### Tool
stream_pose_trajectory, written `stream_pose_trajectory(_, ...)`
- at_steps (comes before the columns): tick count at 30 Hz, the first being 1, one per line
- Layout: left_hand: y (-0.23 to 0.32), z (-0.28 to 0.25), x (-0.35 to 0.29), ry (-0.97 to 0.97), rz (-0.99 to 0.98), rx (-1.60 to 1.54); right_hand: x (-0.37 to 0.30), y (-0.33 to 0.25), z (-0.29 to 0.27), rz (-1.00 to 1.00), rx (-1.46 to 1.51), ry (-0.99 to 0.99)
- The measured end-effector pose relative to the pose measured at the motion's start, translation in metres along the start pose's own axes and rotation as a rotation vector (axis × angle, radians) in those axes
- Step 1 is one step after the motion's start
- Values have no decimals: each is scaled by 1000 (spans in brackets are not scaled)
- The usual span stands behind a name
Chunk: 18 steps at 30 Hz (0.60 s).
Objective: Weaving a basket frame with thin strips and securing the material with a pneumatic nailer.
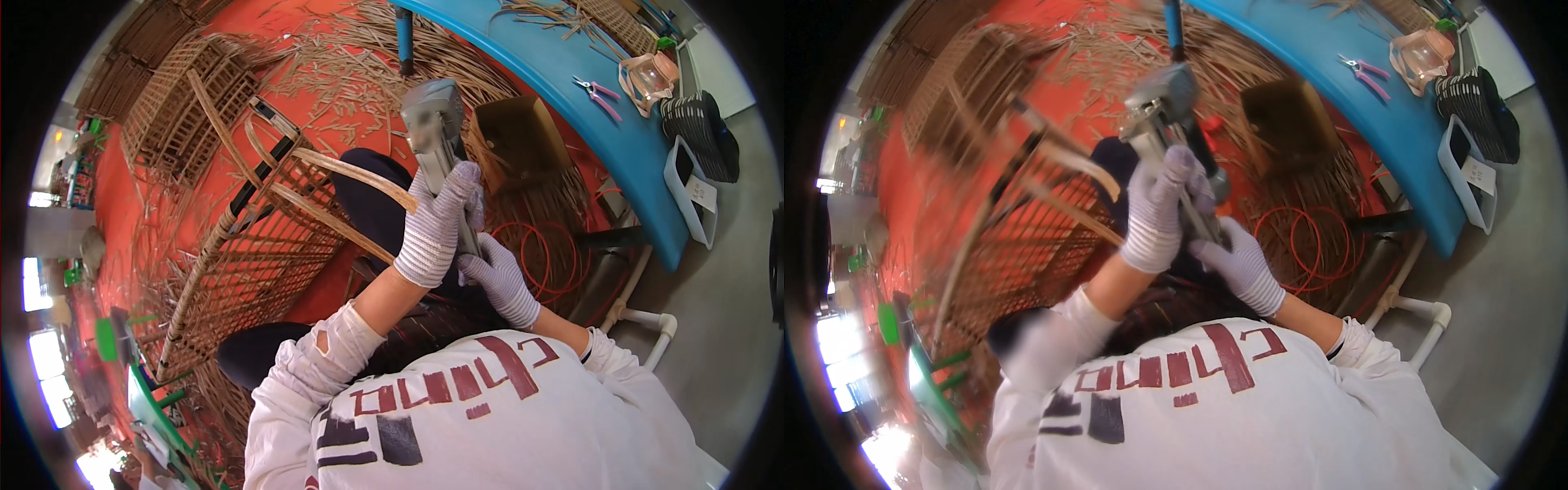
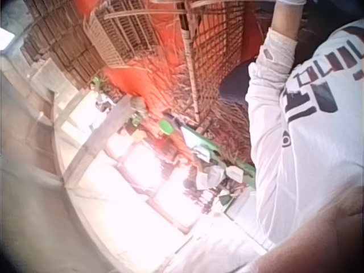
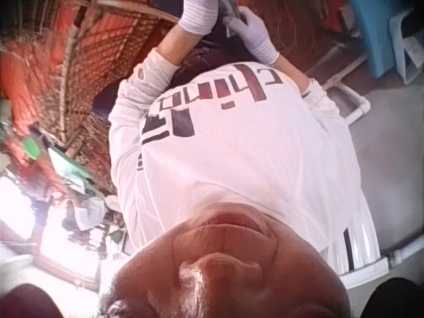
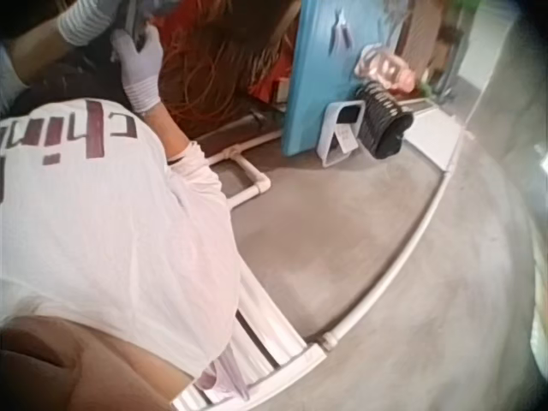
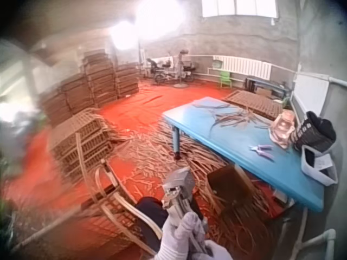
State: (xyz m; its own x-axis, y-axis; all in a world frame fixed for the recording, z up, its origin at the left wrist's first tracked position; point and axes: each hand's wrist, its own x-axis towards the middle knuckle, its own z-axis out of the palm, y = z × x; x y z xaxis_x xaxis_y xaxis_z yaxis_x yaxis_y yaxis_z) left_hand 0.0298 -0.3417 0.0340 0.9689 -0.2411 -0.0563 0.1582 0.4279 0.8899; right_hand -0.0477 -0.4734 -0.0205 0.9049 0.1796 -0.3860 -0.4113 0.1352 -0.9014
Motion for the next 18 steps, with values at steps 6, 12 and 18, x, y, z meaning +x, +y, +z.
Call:
stream_pose_trajectory(6,6,5,0,5,-23,-139,3,7,-1,-104,-178,53)
stream_pose_trajectory(12,13,1,5,7,-76,-260,6,3,2,-54,-59,-26)
stream_pose_trajectory(18,18,2,1,13,-30,-103,5,-7,-1,-45,-74,-54)
